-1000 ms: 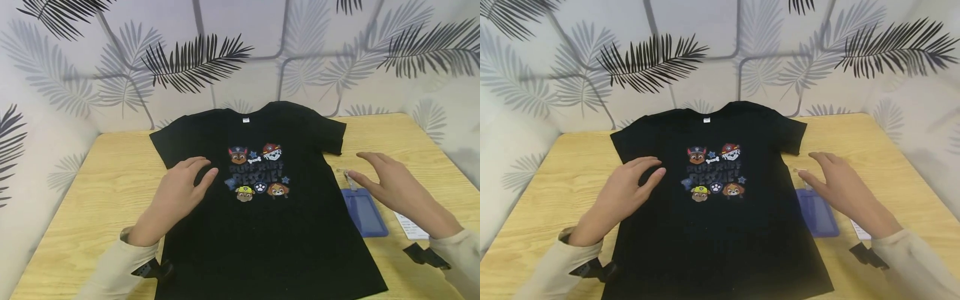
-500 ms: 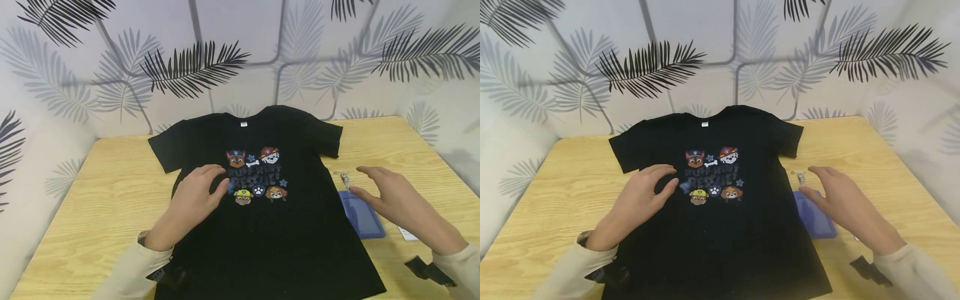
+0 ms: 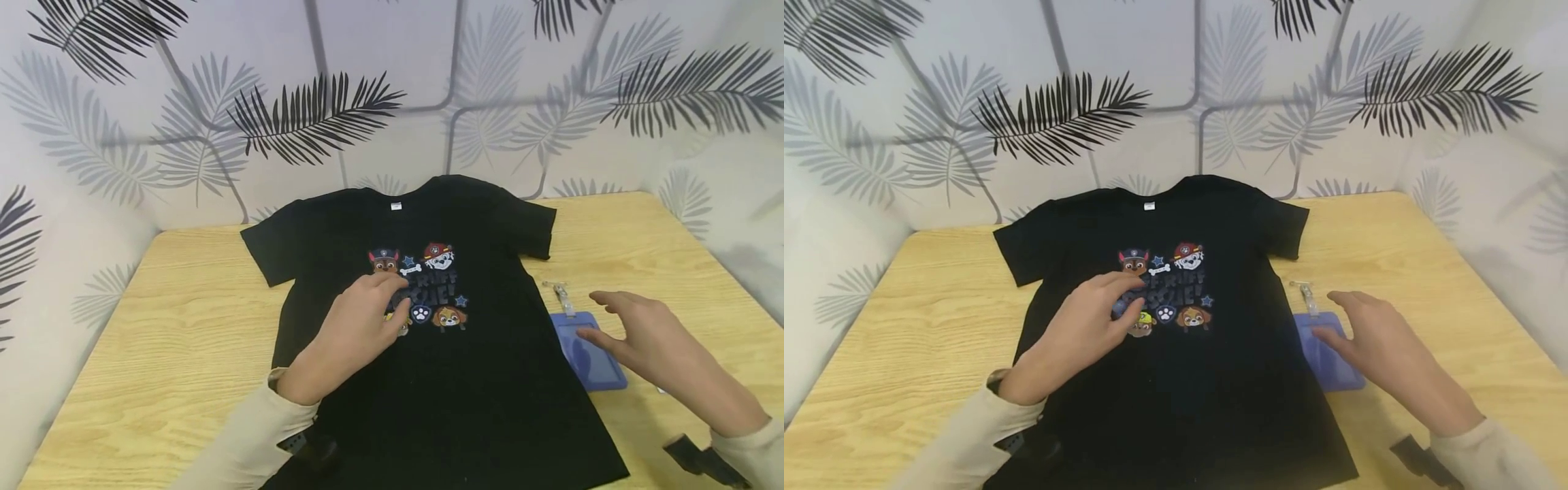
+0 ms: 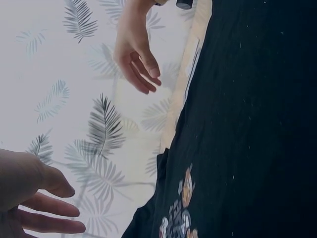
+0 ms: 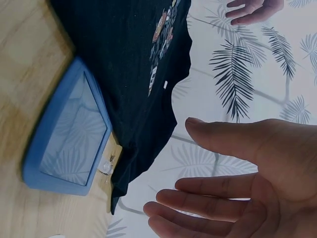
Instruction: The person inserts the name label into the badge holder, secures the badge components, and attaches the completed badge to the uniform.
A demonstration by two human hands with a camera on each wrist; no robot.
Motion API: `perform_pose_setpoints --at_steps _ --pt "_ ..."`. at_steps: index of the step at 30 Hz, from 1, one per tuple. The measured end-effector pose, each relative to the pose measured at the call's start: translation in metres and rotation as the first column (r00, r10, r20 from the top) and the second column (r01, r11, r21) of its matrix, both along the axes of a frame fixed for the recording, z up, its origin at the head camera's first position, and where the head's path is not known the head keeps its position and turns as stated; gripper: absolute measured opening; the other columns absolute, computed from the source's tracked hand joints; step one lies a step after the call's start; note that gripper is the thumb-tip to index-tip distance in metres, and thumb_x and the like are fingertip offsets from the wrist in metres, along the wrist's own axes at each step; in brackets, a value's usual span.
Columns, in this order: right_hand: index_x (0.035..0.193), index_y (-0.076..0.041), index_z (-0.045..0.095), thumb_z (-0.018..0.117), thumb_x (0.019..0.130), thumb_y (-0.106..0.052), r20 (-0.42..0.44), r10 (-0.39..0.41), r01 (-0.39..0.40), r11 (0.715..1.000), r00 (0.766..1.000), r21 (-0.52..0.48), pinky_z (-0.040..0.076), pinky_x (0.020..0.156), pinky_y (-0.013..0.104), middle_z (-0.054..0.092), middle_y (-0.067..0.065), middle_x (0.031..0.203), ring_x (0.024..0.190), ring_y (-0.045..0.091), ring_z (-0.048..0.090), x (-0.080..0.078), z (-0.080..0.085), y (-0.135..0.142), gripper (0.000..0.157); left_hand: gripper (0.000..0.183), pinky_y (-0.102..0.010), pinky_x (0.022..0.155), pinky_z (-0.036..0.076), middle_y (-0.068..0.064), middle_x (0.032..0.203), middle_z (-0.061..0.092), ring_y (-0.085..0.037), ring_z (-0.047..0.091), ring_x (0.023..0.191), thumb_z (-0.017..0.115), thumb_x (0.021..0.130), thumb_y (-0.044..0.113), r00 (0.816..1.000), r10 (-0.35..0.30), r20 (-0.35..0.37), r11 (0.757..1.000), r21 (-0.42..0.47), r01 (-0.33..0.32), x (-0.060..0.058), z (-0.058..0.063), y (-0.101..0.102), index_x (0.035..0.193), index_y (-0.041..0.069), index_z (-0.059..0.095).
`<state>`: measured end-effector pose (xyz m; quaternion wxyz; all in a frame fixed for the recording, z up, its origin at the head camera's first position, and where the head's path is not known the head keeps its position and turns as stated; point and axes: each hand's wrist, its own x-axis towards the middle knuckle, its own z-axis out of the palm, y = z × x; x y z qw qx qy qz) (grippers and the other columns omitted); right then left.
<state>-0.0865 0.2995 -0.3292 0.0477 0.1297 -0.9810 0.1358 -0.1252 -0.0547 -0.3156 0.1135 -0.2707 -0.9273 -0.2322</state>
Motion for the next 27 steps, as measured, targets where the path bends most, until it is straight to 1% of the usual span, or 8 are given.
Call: perform_pose_setpoints --at_steps 6,9,14,19,22,25,26,27 --pt "0.12 0.016 0.055 0.079 0.08 -0.024 0.047 -0.013 0.012 1.0 0.999 0.02 0.05 0.077 0.058 0.06 0.036 0.113 0.094 0.048 0.062 0.002 -0.002 0.001 0.062 0.025 -0.04 0.083 0.054 -0.011 0.117 0.066 -0.026 0.062 0.108 0.064 0.091 0.015 0.999 -0.054 -0.008 0.999 -0.008 0.053 -0.002 -0.001 0.013 0.113 0.003 0.068" --pt "0.118 0.016 0.056 0.08 0.078 -0.024 0.062 -0.024 0.023 1.0 0.998 0.022 0.05 0.076 0.057 0.061 0.035 0.111 0.093 0.048 0.062 0.004 -0.004 0.003 0.062 0.026 -0.038 0.084 0.054 -0.01 0.118 0.066 -0.025 0.063 0.108 0.063 0.092 0.015 0.998 -0.067 0.016 0.998 0.005 0.067 -0.003 -0.003 0.019 0.114 0.002 0.067" --pt "0.116 0.016 0.057 0.082 0.076 -0.024 0.104 -0.041 0.04 0.999 0.994 0.013 0.052 0.071 0.054 0.062 0.034 0.107 0.09 0.046 0.064 0.009 -0.009 0.007 0.062 0.026 -0.036 0.087 0.053 -0.01 0.118 0.066 -0.024 0.062 0.11 0.063 0.092 0.015 0.994 -0.069 0.08 0.998 0.017 0.068 -0.005 -0.012 0.026 0.114 0.002 0.067" --pt "0.114 0.017 0.058 0.083 0.074 -0.025 0.13 -0.049 0.047 0.999 0.99 0.02 0.052 0.069 0.054 0.062 0.035 0.106 0.088 0.046 0.063 0.012 -0.015 0.012 0.063 0.026 -0.035 0.091 0.051 -0.011 0.118 0.066 -0.023 0.063 0.11 0.064 0.092 0.014 0.99 -0.106 0.092 0.994 0.035 0.103 -0.006 -0.018 0.033 0.113 0.0 0.068" --pt "0.112 0.017 0.059 0.084 0.072 -0.026 0.127 -0.047 0.044 0.999 0.991 0.029 0.051 0.071 0.055 0.062 0.035 0.106 0.088 0.048 0.063 0.013 -0.018 0.013 0.064 0.024 -0.03 0.081 0.053 -0.01 0.115 0.067 -0.019 0.066 0.096 0.064 0.092 0.013 0.985 -0.135 0.103 0.99 0.055 0.13 -0.006 -0.02 0.037 0.111 0.0 0.069" --pt "0.11 0.018 0.059 0.085 0.071 -0.026 0.126 -0.046 0.043 0.999 0.991 0.03 0.051 0.07 0.054 0.062 0.036 0.104 0.085 0.047 0.063 0.015 -0.02 0.015 0.065 0.02 -0.027 0.071 0.051 -0.008 0.11 0.069 -0.015 0.063 0.083 0.063 0.091 0.012 0.981 -0.153 0.117 0.987 0.069 0.146 -0.007 -0.021 0.041 0.107 0.001 0.07" --pt "0.11 0.018 0.059 0.085 0.07 -0.026 0.124 -0.048 0.045 0.999 0.991 0.028 0.051 0.069 0.054 0.062 0.036 0.103 0.085 0.047 0.063 0.016 -0.021 0.015 0.065 0.02 -0.027 0.07 0.051 -0.008 0.109 0.069 -0.015 0.063 0.081 0.063 0.091 0.012 0.979 -0.16 0.123 0.986 0.075 0.151 -0.007 -0.021 0.043 0.106 0.001 0.07" --pt "0.11 0.018 0.059 0.085 0.07 -0.026 0.125 -0.051 0.048 0.998 0.991 0.027 0.051 0.068 0.054 0.062 0.036 0.102 0.084 0.047 0.063 0.016 -0.021 0.016 0.066 0.019 -0.026 0.071 0.051 -0.008 0.108 0.069 -0.014 0.064 0.083 0.063 0.092 0.012 0.978 -0.163 0.128 0.985 0.073 0.155 -0.007 -0.021 0.045 0.106 0.001 0.07"
